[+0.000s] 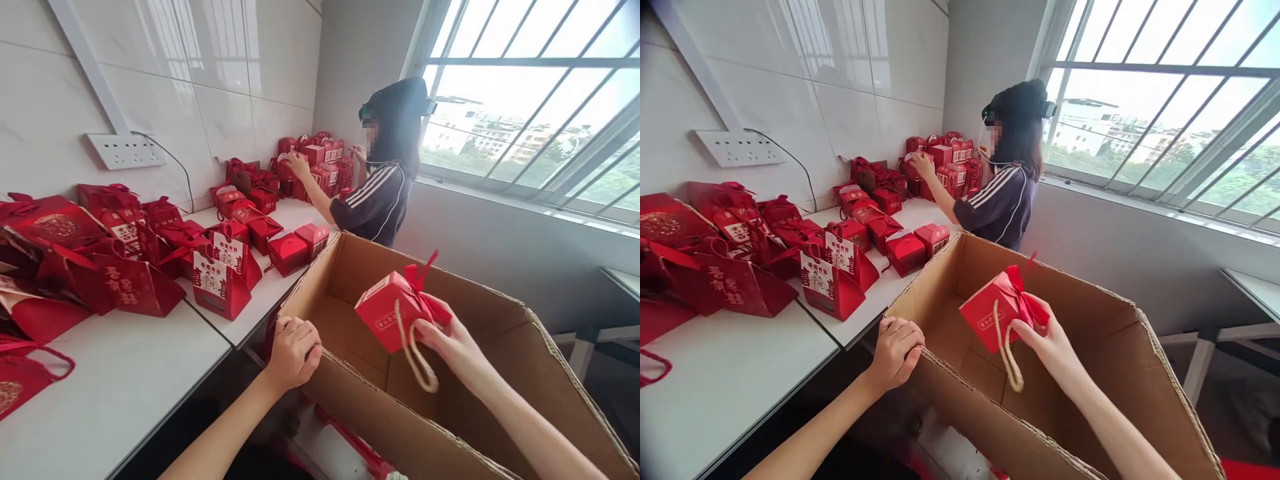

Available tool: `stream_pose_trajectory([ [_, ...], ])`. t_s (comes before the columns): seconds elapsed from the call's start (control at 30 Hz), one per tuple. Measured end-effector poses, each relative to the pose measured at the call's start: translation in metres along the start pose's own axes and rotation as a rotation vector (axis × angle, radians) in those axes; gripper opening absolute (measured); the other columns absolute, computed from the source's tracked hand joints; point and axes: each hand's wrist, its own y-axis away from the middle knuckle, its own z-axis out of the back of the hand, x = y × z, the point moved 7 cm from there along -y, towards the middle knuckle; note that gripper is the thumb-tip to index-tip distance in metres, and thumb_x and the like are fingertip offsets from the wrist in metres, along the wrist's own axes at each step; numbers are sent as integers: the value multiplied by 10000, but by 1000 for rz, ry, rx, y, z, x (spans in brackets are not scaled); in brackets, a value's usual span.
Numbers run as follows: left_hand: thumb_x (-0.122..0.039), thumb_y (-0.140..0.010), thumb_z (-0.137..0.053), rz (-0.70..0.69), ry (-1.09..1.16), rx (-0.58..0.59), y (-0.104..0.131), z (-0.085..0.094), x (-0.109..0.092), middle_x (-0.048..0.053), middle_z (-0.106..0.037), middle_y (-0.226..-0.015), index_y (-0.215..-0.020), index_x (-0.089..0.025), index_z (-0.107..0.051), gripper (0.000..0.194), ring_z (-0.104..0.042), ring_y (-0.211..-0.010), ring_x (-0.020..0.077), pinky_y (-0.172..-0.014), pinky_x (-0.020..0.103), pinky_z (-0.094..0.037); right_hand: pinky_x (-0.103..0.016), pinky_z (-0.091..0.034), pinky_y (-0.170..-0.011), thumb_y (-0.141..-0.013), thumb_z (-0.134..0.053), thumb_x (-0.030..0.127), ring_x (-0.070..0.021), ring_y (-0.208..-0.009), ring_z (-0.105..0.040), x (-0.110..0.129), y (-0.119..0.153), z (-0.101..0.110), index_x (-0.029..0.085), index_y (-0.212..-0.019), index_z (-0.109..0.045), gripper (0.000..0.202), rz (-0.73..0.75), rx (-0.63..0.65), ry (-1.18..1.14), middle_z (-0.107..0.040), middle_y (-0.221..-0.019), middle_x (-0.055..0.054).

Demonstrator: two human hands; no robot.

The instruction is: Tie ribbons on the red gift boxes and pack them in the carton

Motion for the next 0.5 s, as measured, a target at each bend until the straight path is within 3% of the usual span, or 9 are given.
stream_pose_trajectory([
  [0.1, -267, -785, -394, -8, 49, -32, 2, 0, 0, 7, -612, -679, -670, -181, -521, 192, -465, -660, 158, -719, 362, -267, -412, -555, -877, -582, -770, 528, -286, -1095, -588, -15, -43, 12, 260, -1174, -528, 693, 106, -67, 337, -530, -1220, -101],
  [0.17, -254, -738, -443, 1, 62, -52, 3, 0, 1, 0, -614, -674, -660, -181, -512, 128, -463, -652, 150, -716, 359, -267, -412, -550, -875, -580, -752, 529, -286, -1092, -581, -43, -76, 0, 247, -1160, -543, 678, 129, -33, 445, -490, -1217, -111],
  [0.33, -257, -734, -459, 1, 97, -96, 6, 3, -1, -8, -631, -697, -682, -188, -522, 106, -467, -640, 140, -710, 361, -269, -452, -434, -997, -628, -645, 512, -297, -1143, -529, -128, -147, -62, 183, -1199, -464, 683, 97, -28, 515, -544, -1137, -110],
  [0.43, -282, -738, -448, 2, 87, -142, 15, -2, 3, -7, -608, -656, -688, -194, -521, 125, -479, -638, 143, -702, 368, -274, -491, -422, -991, -577, -636, 469, -364, -1162, -509, -162, -169, -106, 167, -1159, -451, 681, 118, -37, 523, -526, -1157, -148],
  [0.5, -255, -729, -457, -29, 35, -194, 26, -12, 7, -13, -564, -592, -661, -202, -509, 101, -473, -616, 144, -675, 366, -284, -534, -460, -922, -542, -628, 459, -411, -1053, -573, -179, -177, -129, 183, -1087, -476, 629, 151, -27, 536, -546, -1092, -150],
])
